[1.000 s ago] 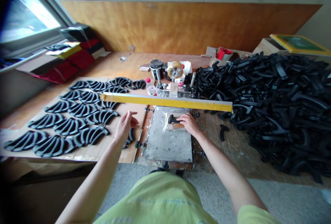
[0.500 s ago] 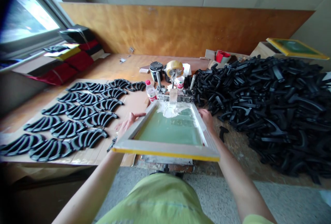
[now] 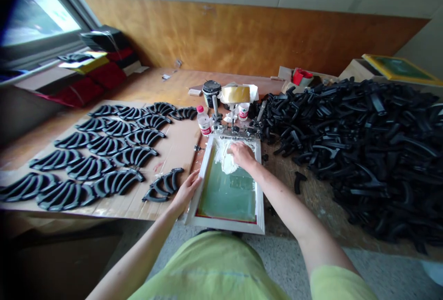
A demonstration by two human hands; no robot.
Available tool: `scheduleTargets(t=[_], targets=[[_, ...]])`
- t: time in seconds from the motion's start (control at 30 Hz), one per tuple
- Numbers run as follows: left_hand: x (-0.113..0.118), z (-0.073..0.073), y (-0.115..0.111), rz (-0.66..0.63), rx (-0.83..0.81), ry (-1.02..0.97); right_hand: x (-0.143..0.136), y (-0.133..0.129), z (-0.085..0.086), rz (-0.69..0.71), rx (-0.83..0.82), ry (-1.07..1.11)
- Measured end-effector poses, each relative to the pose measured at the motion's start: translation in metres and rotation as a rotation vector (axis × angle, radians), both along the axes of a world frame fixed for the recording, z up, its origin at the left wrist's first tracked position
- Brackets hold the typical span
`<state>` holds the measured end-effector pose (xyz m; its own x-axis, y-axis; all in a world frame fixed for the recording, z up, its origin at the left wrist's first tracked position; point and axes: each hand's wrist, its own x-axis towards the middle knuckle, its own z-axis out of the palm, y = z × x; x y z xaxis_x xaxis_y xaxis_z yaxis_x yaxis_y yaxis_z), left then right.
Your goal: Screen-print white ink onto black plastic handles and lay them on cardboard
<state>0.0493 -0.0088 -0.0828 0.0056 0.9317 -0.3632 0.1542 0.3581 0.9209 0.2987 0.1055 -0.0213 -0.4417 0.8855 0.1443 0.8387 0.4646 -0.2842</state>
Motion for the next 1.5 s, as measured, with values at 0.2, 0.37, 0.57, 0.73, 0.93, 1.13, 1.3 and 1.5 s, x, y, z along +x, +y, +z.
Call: scheduleTargets(t=[0.2, 0.37, 0.57, 0.73, 0.93, 1.13, 1.3, 1.5], targets=[[0.001, 0.003, -0.001, 0.017, 0.007, -0.004, 0.019, -0.041, 0.006, 0.382, -0.022, 0.024], [0.003, 0.005, -0.002, 0.055, 0.018, -0.001, 0.017, -0.028, 0.009, 0.28, -0.066, 0.058], [0.004, 0.01, -0.003, 0.061, -0.017, -0.024, 0.018, -0.051, -0.012, 0.277, 0.066, 0.135], [0.005, 0.033, -0.005, 0.067, -0.05, -0.098, 0.017, -0.019, 0.009, 0.111, 0.021, 0.193], [0.002, 0.091, 0.002, 0.059, 0.032, -0.188, 0.037, 0.047, 0.045, -0.182, 0.143, 0.174], [0.013, 0.144, 0.042, 0.099, 0.284, -0.314, 0.115, 0.03, 0.015, -0.62, 0.092, 0.349], [0.026, 0.152, 0.078, 0.141, 0.311, -0.409, 0.084, -0.026, -0.041, -0.38, -0.089, 0.265], [0.032, 0.106, 0.045, 0.125, 0.142, -0.376, 0.048, -0.046, -0.033, -0.047, -0.123, 0.018]])
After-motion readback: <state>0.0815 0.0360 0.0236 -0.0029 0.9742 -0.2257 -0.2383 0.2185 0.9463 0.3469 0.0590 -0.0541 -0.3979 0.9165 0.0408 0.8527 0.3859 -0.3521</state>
